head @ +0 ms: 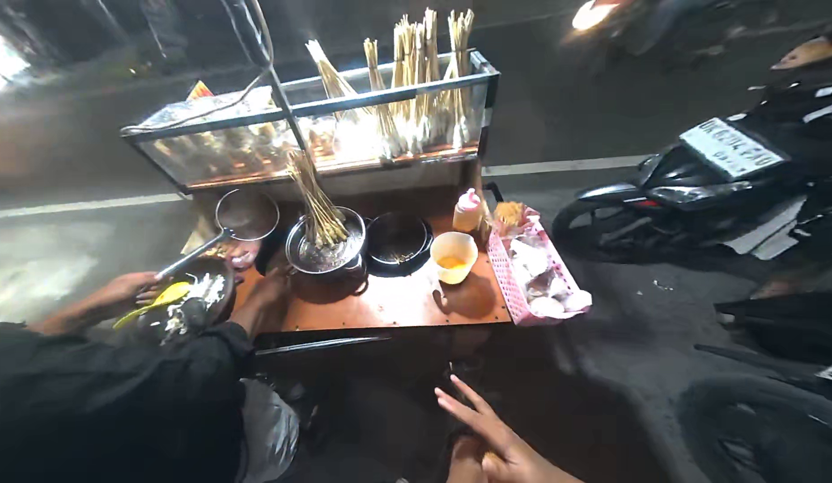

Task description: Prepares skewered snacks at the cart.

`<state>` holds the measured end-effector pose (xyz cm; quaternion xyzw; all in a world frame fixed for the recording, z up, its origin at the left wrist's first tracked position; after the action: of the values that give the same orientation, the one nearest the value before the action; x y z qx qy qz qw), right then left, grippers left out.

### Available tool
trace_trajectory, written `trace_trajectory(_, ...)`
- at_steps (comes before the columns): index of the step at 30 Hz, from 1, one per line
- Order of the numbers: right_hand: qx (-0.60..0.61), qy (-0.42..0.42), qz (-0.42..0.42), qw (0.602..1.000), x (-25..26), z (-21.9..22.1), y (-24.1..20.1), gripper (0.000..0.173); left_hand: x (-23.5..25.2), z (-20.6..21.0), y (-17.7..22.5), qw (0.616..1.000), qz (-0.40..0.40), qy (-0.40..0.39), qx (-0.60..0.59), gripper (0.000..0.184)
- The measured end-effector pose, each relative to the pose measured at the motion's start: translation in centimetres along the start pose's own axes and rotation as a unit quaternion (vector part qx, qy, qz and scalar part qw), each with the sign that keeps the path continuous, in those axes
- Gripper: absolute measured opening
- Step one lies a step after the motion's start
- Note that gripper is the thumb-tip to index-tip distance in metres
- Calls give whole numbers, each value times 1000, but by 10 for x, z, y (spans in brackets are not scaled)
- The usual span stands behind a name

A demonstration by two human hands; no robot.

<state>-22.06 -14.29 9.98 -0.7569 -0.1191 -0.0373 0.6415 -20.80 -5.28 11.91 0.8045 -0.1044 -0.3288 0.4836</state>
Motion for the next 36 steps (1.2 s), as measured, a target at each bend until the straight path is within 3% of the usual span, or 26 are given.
trace_trajectory(3, 203, 126, 59, 969, 8, 0, 5, 92, 19, 15, -39, 984, 117, 100, -87, 25)
trace_trajectory(4, 285, 171, 92, 939, 10, -3, 8, 89, 20, 14, -39, 981, 143, 105, -78, 28)
trace_trajectory(6, 437, 245, 221, 837, 10, -12, 19, 70, 20, 13, -34, 967, 224, 124, 14, 34)
trace_trajectory(8, 514, 235, 366, 739, 4, -20, 36, 70, 20, 17, -28, 942, 292, 86, 145, 39)
trace_trajectory(10, 539, 188, 425, 702, -1, -27, 53, 75, 25, 24, -23, 923, 317, 45, 215, 41)
trace_trajectory(11, 536, 159, 412, 720, 1, -33, 55, 74, 30, 27, -20, 919, 323, 43, 224, 42)
trace_trajectory(13, 468, 115, 338, 808, 12, -59, 52, 68, 46, 33, -12, 925, 301, 54, 225, 41)
trace_trajectory(15, 328, 84, 272, 901, 17, -90, 46, 88, 64, 42, -12, 938, 249, 62, 233, 31)
trace_trajectory(17, 226, 46, 229, 946, 19, -117, 41, 103, 83, 53, -9, 947, 198, 40, 249, 30)
trace_trajectory(20, 163, -31, 180, 970, 14, -141, 22, 99, 99, 59, 6, 963, 90, 53, 247, 35)
trace_trajectory(23, 135, -81, 149, 976, 10, -137, 25, 97, 124, 70, 14, 977, 85, 57, 188, 35)
trace_trajectory(25, 150, -43, 142, 978, 13, -133, 38, 102, 138, 88, 11, 990, 107, 83, 45, 26)
trace_trajectory(26, 181, -18, 144, 973, 13, -132, 46, 104, 144, 92, 8, 994, 68, 80, 0, 25)
trace_trajectory(27, 215, 0, 154, 964, 13, -132, 50, 103, 148, 92, 9, 995, 66, 72, 14, 25)
trace_trajectory(28, 244, 28, 170, 954, 13, -135, 50, 102, 149, 89, 16, 990, 109, 64, 59, 25)
trace_trajectory(30, 302, 110, 231, 918, 8, -144, 46, 88, 143, 89, 32, 951, 271, 58, 138, 20)
trace_trajectory(31, 368, 161, 298, 866, 2, -149, 50, 77, 140, 90, 38, 927, 334, 48, 164, 20)
trace_trajectory(32, 448, 191, 383, 785, -6, -151, 59, 72, 137, 92, 43, 904, 378, 28, 197, 20)
trace_trajectory(33, 511, 196, 458, 701, -15, -149, 69, 77, 134, 96, 46, 880, 410, 6, 241, 20)
trace_trajectory(34, 538, 184, 502, 652, -21, -147, 76, 81, 131, 99, 48, 856, 436, -13, 279, 20)
trace_trajectory(35, 539, 172, 521, 639, -25, -146, 80, 80, 129, 101, 50, 834, 455, -23, 309, 19)
trace_trajectory(36, 525, 159, 519, 656, -23, -148, 82, 78, 128, 102, 52, 812, 476, -18, 338, 17)
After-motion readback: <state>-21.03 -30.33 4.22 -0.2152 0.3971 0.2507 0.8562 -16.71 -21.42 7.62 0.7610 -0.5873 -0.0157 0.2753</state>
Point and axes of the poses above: each hand's wrist, its own x-axis towards the middle knuckle, its own z-axis out of the palm, y = z × x, the point moved 7 cm from there along x, towards the middle knuckle, and after that the axes turned 8 degrees about y, right-handed, at the moved point
